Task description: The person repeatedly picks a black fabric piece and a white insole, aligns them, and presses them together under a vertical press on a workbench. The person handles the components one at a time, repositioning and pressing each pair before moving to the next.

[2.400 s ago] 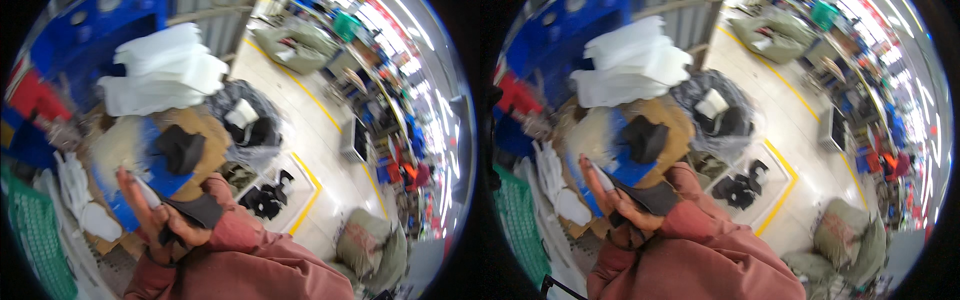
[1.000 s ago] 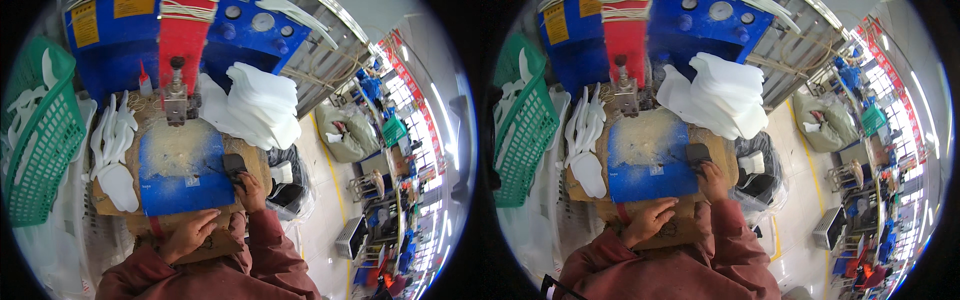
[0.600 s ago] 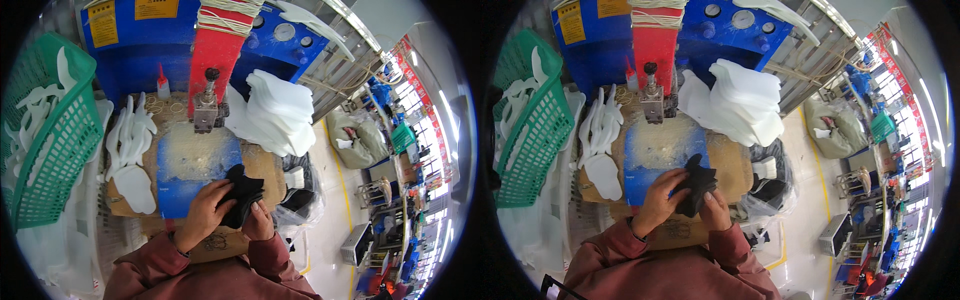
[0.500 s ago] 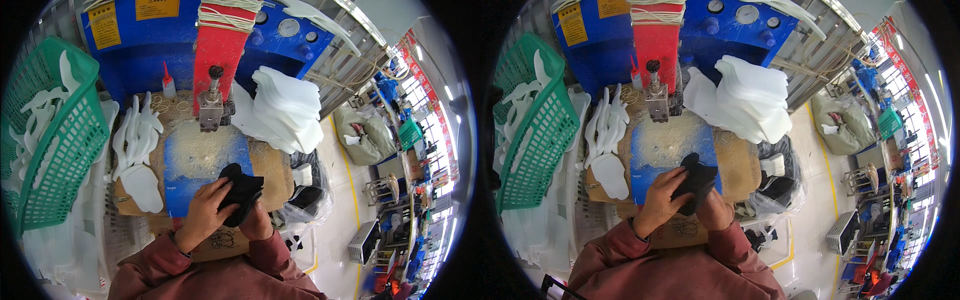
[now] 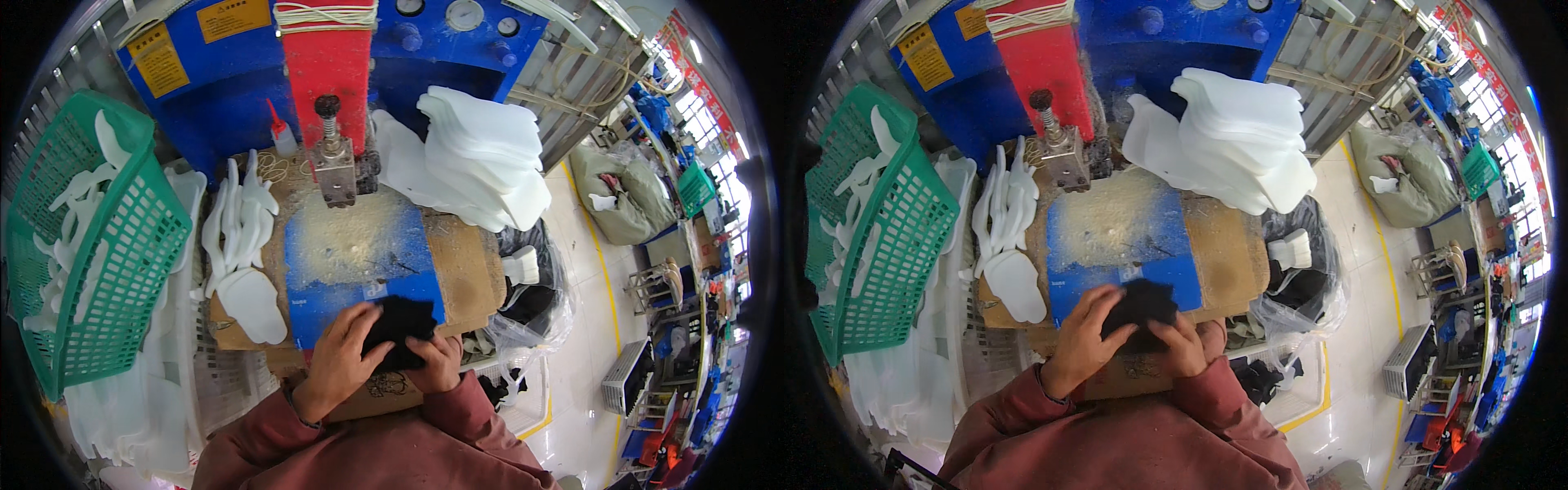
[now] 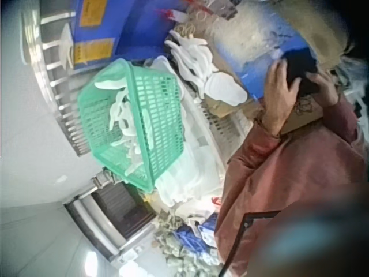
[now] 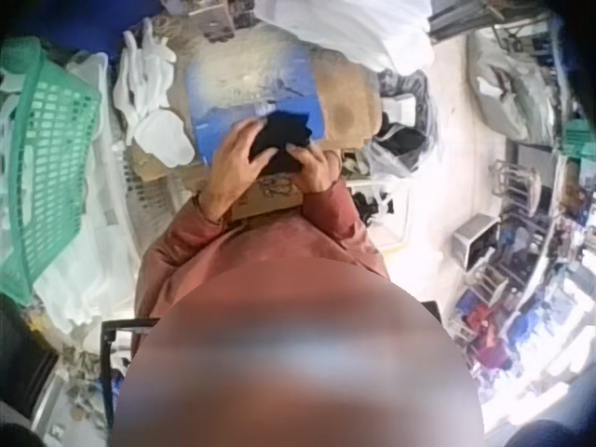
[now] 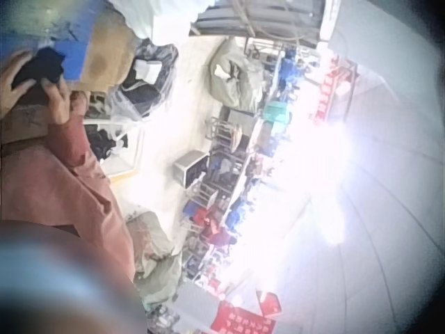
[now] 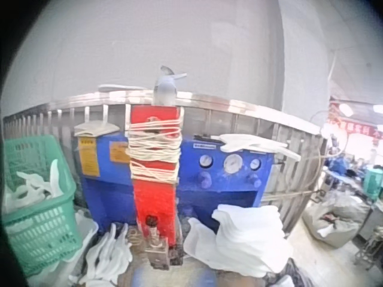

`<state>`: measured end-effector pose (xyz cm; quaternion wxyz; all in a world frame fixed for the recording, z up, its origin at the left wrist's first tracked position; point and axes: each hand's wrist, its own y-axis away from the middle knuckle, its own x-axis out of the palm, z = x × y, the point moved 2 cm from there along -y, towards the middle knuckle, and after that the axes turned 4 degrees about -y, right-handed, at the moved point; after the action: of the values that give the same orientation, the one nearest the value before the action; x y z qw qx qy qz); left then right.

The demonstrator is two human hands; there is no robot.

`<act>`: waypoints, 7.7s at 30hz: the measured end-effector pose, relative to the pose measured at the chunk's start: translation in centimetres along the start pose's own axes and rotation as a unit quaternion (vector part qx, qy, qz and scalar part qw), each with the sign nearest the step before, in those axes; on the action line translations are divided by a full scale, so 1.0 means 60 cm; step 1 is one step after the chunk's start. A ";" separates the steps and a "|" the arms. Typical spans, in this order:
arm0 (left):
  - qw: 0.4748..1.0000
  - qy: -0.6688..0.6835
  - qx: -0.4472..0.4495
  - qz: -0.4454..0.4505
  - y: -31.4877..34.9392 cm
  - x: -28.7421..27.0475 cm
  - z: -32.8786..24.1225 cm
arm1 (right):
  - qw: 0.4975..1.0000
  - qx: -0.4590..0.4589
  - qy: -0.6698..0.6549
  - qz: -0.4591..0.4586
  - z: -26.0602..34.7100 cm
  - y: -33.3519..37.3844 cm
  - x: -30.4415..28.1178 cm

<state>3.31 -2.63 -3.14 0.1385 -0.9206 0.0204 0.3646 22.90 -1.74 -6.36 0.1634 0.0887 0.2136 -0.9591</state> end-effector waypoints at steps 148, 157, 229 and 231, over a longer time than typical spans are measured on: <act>0.975 0.027 0.115 -0.187 -0.036 -0.020 -0.035 | 0.748 0.225 -0.614 -0.113 -0.070 -0.198 0.088; 0.966 -0.075 0.219 -0.113 -0.063 -0.030 -0.003 | 0.635 0.206 -0.742 -0.059 -0.066 -0.245 0.115; 0.976 -0.020 0.213 -0.030 -0.031 -0.060 -0.031 | 0.675 0.278 -0.684 -0.007 -0.038 -0.192 0.084; 0.977 -0.013 0.213 -0.022 -0.037 -0.055 -0.029 | 0.649 0.242 -0.721 0.010 -0.041 -0.194 0.079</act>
<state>2.36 -1.19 0.81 0.3397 -0.8654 0.0754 0.3605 14.64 7.98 -5.25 0.2481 -0.5919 -0.2122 -0.7369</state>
